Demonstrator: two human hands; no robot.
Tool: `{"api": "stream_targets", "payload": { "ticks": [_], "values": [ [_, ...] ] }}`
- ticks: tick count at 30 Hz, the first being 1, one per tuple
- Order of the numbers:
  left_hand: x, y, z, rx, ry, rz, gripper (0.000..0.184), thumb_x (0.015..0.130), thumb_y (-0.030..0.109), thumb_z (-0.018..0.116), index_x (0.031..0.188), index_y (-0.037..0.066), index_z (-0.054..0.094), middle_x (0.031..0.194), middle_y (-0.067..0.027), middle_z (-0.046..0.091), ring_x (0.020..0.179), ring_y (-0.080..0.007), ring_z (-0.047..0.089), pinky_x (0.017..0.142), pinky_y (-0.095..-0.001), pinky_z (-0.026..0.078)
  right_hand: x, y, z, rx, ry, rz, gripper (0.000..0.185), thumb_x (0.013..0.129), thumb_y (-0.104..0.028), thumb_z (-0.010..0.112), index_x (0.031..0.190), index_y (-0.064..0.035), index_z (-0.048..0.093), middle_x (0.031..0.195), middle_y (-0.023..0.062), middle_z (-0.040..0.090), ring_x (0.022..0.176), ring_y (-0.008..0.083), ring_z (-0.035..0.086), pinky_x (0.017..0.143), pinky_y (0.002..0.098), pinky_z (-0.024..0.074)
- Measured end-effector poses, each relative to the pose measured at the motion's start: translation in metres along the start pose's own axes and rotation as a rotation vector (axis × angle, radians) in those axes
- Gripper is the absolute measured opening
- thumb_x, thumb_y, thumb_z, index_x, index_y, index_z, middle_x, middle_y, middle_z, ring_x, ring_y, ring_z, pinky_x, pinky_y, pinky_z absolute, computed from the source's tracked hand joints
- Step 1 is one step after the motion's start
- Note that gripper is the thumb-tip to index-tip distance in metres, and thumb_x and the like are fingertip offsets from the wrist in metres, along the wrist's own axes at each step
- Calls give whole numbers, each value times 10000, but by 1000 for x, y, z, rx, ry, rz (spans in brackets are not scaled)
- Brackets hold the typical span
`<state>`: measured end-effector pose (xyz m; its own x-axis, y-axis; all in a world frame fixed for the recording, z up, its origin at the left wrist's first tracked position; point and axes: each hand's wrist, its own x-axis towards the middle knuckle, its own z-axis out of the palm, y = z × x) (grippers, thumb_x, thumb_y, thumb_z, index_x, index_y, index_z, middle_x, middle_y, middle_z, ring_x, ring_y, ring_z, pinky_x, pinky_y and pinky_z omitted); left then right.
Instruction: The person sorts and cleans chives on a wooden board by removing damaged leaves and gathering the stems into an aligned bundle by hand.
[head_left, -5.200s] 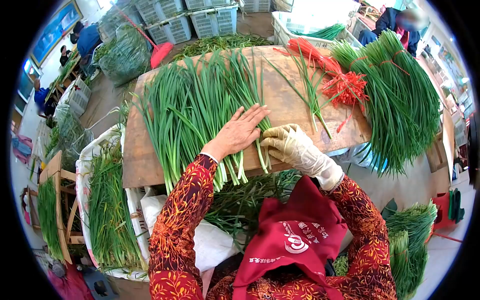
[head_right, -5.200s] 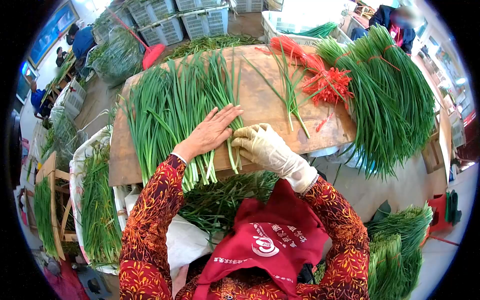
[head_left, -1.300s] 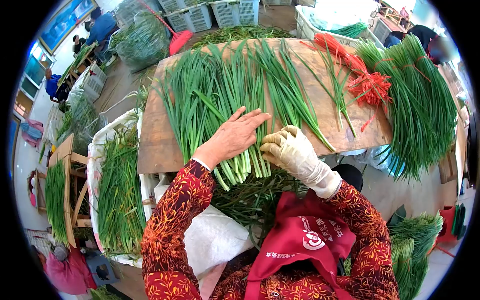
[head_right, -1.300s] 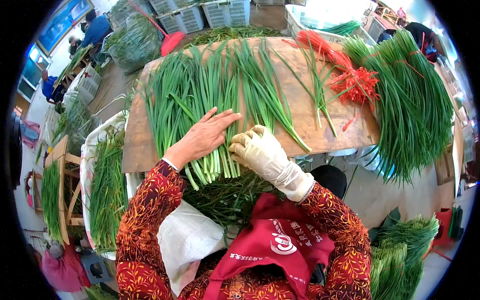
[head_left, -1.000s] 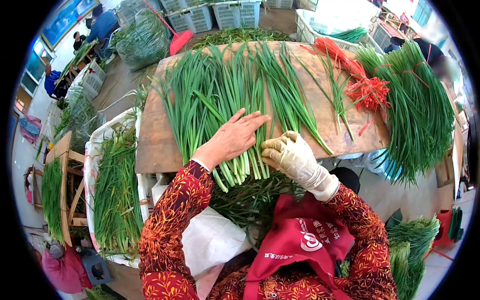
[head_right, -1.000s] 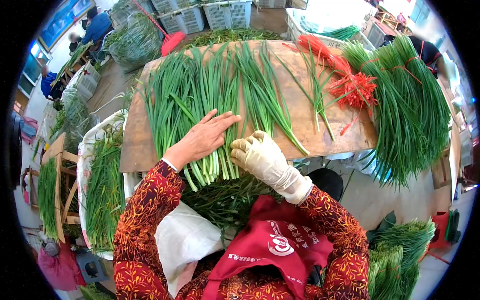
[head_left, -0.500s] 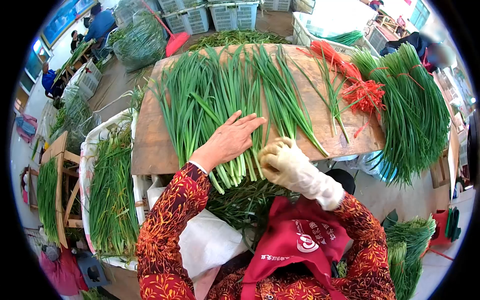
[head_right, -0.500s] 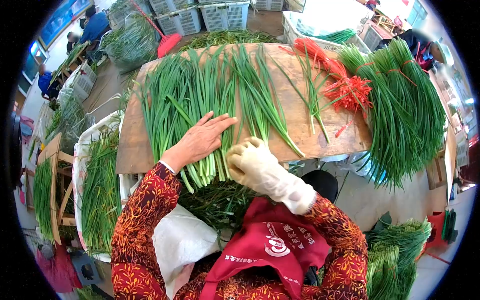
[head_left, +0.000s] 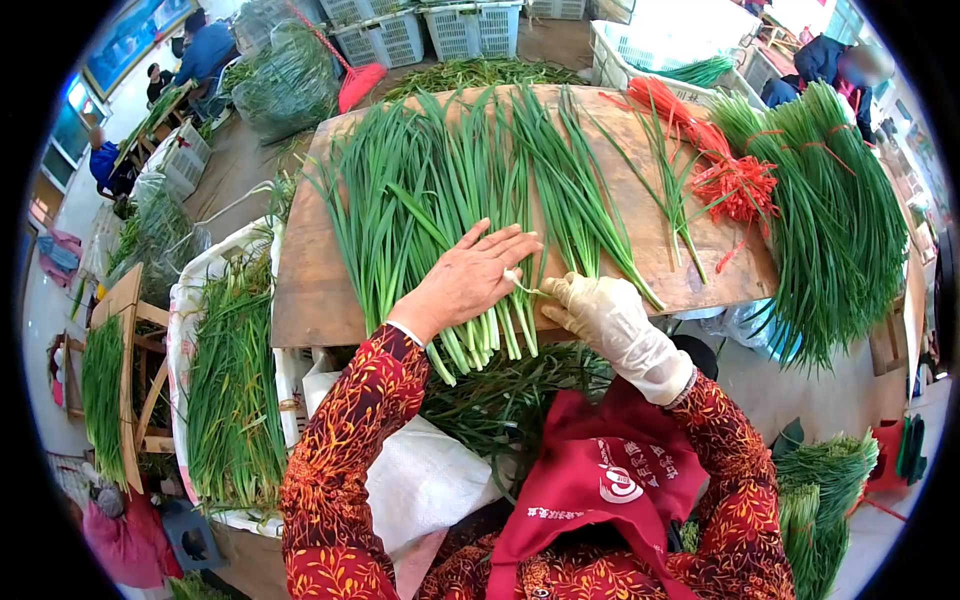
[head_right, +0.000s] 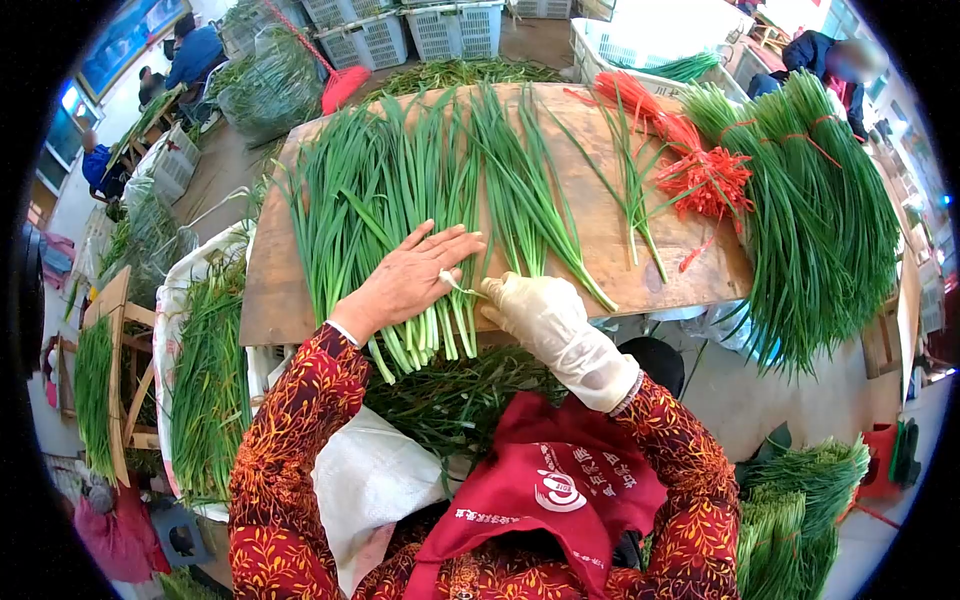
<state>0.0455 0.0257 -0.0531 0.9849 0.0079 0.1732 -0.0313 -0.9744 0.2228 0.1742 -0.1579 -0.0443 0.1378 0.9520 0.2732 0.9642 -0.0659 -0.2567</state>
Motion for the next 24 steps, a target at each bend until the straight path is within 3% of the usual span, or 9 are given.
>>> {"api": "stream_targets", "payload": {
  "ticks": [5,6,9,10,13,17,21,22,24],
  "values": [
    [0,-1,-2,-96,-10,-12,446,974,205,390,1411,135,332,1433,-56,406,1353,-226,332,1163,-421,147,-4,-6,-4,132,25,-64,249,839,-283,605,1075,-206,603,730,79,628,627,275,647,522,394,506],
    [1,-2,-1,-108,0,-7,449,972,198,397,1412,135,331,1435,-57,402,1357,-226,325,1162,-423,146,0,-19,-18,1,-120,-99,237,840,-241,589,1076,-237,606,731,67,626,615,272,648,509,388,505],
    [-1,-2,-4,-59,43,10,459,963,179,420,1412,135,332,1443,-58,389,1370,-223,301,1162,-427,143,-3,-15,-10,-42,-157,-210,248,839,-207,568,1082,-239,603,718,52,625,608,264,650,500,388,505],
    [-3,-2,-6,9,72,16,462,960,174,429,1410,136,335,1447,-56,383,1374,-220,293,1162,-429,140,-3,-12,-14,-91,-237,-129,237,852,-257,604,1083,-207,595,725,58,626,607,291,633,522,401,493],
    [-13,-2,-12,102,48,-26,457,950,184,457,1395,141,361,1459,-42,367,1387,-208,269,1161,-441,124,-18,7,-19,105,-98,-12,233,837,-267,643,1047,-166,630,789,89,668,679,279,655,575,372,514],
    [-20,-6,-11,78,15,-52,447,946,182,461,1384,150,376,1459,-34,370,1387,-203,273,1157,-457,125,-26,16,-23,122,-58,113,229,849,-267,642,1049,-154,648,810,98,678,712,281,661,612,356,526],
    [-16,-3,-13,63,-16,-50,459,935,147,454,1387,153,372,1461,-33,367,1390,-202,270,1154,-461,138,-7,-10,-25,220,-35,67,241,882,-287,598,1083,-158,624,884,95,675,729,269,656,594,370,517],
    [-15,-2,-13,72,-29,-50,463,932,138,452,1387,154,372,1462,-32,365,1391,-202,267,1153,-462,141,-2,-11,-13,125,-55,18,228,850,-249,587,1065,-177,602,827,72,662,694,287,654,577,398,514],
    [-16,-3,-13,126,-57,-35,473,928,136,450,1393,159,365,1470,-33,351,1394,-204,258,1151,-461,148,7,-16,1,6,-74,-9,246,851,-297,602,1064,-175,618,824,68,637,686,279,646,575,386,513]
  ]
}}
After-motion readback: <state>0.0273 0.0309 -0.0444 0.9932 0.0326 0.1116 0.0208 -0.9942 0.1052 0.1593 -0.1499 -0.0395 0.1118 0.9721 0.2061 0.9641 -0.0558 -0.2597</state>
